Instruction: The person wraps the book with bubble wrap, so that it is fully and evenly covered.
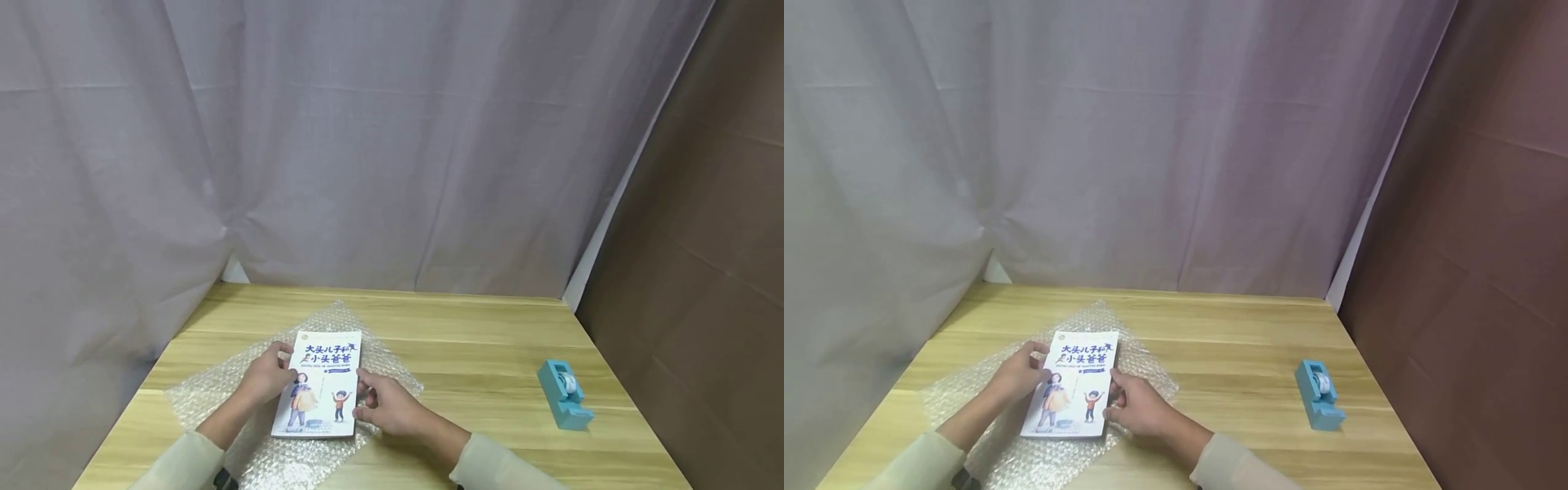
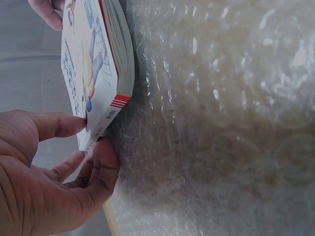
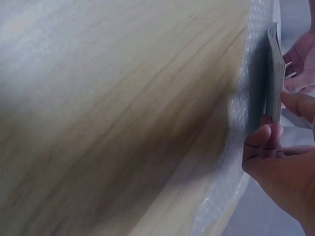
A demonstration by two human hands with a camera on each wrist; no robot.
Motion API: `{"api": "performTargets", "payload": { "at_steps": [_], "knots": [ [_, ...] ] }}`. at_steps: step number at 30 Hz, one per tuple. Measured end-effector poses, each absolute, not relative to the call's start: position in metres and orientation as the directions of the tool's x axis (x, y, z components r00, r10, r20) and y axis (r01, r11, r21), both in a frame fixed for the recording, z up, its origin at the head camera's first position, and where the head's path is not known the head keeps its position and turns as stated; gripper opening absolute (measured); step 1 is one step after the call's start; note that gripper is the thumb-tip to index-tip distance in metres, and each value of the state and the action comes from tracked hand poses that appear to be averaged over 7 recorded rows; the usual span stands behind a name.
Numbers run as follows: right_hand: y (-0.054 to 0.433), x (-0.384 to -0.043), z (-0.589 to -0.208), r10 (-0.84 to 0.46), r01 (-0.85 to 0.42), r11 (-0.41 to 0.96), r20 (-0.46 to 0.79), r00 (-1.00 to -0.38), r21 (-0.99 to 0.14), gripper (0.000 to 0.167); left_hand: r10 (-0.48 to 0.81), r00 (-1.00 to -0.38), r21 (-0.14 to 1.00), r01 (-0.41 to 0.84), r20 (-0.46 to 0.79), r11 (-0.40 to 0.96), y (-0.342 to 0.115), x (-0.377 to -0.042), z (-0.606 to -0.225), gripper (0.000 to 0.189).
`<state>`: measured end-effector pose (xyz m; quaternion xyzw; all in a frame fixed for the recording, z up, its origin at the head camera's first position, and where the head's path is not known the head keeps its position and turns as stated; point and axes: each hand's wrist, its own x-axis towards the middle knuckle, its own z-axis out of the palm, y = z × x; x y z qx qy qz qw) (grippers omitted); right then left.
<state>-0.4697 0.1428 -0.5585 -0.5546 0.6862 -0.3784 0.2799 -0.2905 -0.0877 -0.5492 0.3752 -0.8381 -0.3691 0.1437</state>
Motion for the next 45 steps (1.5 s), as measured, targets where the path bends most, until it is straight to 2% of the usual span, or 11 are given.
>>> {"api": "performTargets", "payload": {
  "at_steps": [3,10,13,23,30,40,45],
  "knots": [
    [0.143,-0.469,-0.560,-0.974,-0.542,0.094,0.035,-0.223,-0.835,0.086,-0.743,-0.668,0.710,-0.544,-0.043,0.448,-0.081,-0.291,-0.543,0.055],
    [0.140,-0.467,-0.565,-0.974,-0.525,0.095,0.030,-0.225,-0.846,0.087,-0.754,-0.656,0.658,-0.572,-0.009,0.490,-0.106,-0.297,-0.575,0.058],
    [0.139,-0.465,-0.567,-0.973,-0.515,0.101,0.023,-0.229,-0.852,0.087,-0.752,-0.659,0.653,-0.571,-0.002,0.498,-0.109,-0.297,-0.577,0.059],
    [0.134,-0.466,-0.571,-0.974,-0.522,0.091,0.033,-0.224,-0.848,0.088,-0.767,-0.642,0.630,-0.602,-0.016,0.490,-0.092,-0.294,-0.554,0.059],
    [0.133,-0.466,-0.572,-0.977,-0.518,0.080,0.038,-0.212,-0.852,0.088,-0.752,-0.659,0.616,-0.594,-0.003,0.518,-0.111,-0.296,-0.578,0.061],
    [0.132,-0.464,-0.572,-0.979,-0.575,0.072,0.053,-0.199,-0.815,0.085,-0.752,-0.659,0.574,-0.612,0.009,0.544,-0.096,-0.293,-0.559,0.057],
    [0.132,-0.463,-0.573,-0.977,-0.624,0.077,0.065,-0.201,-0.778,0.083,-0.752,-0.660,0.558,-0.619,0.013,0.553,-0.107,-0.294,-0.573,0.058]
  ]
}}
